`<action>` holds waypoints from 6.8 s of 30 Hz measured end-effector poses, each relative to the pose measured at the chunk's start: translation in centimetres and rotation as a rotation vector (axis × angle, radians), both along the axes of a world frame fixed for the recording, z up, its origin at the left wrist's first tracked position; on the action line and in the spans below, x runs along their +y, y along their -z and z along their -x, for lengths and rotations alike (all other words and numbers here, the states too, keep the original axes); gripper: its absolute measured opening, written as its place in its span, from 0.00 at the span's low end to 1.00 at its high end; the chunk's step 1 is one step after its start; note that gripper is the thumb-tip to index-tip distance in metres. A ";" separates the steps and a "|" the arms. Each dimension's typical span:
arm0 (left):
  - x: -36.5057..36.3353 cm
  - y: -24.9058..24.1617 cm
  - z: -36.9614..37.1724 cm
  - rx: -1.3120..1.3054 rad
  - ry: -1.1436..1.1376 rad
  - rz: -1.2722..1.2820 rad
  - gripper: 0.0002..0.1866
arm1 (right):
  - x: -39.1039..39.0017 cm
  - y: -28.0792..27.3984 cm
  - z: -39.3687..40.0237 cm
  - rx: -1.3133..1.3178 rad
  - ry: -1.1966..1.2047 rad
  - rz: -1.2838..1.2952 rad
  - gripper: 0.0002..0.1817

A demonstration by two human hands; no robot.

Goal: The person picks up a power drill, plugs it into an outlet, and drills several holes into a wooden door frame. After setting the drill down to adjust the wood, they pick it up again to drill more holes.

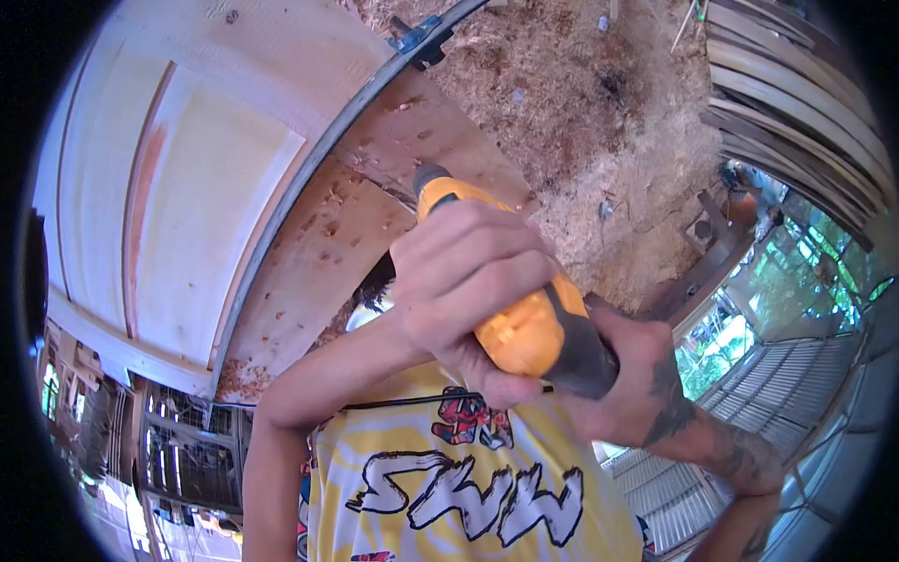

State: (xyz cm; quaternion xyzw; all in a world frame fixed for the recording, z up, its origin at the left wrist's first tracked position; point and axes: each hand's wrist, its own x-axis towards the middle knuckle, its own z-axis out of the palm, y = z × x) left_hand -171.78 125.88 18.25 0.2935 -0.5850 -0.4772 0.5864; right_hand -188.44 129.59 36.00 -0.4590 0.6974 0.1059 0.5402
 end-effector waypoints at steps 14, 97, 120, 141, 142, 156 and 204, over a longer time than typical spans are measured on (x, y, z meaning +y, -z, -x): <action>-0.5 -11.3 -0.4 0.008 0.148 -0.023 0.35 | 2.4 -11.3 -2.7 0.073 0.167 0.089 0.26; -4.9 -10.1 -5.8 0.194 -0.103 -0.096 0.33 | -4.3 -11.3 -9.0 0.078 -0.111 0.170 0.27; -5.3 -9.3 -6.5 0.185 0.011 -0.070 0.43 | -6.1 -10.2 -9.6 -0.137 0.198 -0.058 0.24; -5.1 -7.8 -6.8 0.118 0.004 -0.008 0.37 | -4.2 -9.5 -8.0 -0.015 -0.092 -0.085 0.28; -5.1 -7.8 -6.8 0.118 0.004 -0.013 0.38 | -4.2 -9.4 -8.0 -0.014 -0.087 -0.069 0.27; -4.8 -6.9 -7.2 0.064 -0.014 -0.017 0.40 | -6.5 -8.0 -7.4 0.002 -0.127 -0.025 0.21; -3.8 -6.8 -6.3 0.050 -0.146 -0.105 0.35 | -9.0 -6.8 -6.8 0.079 -0.333 0.045 0.19</action>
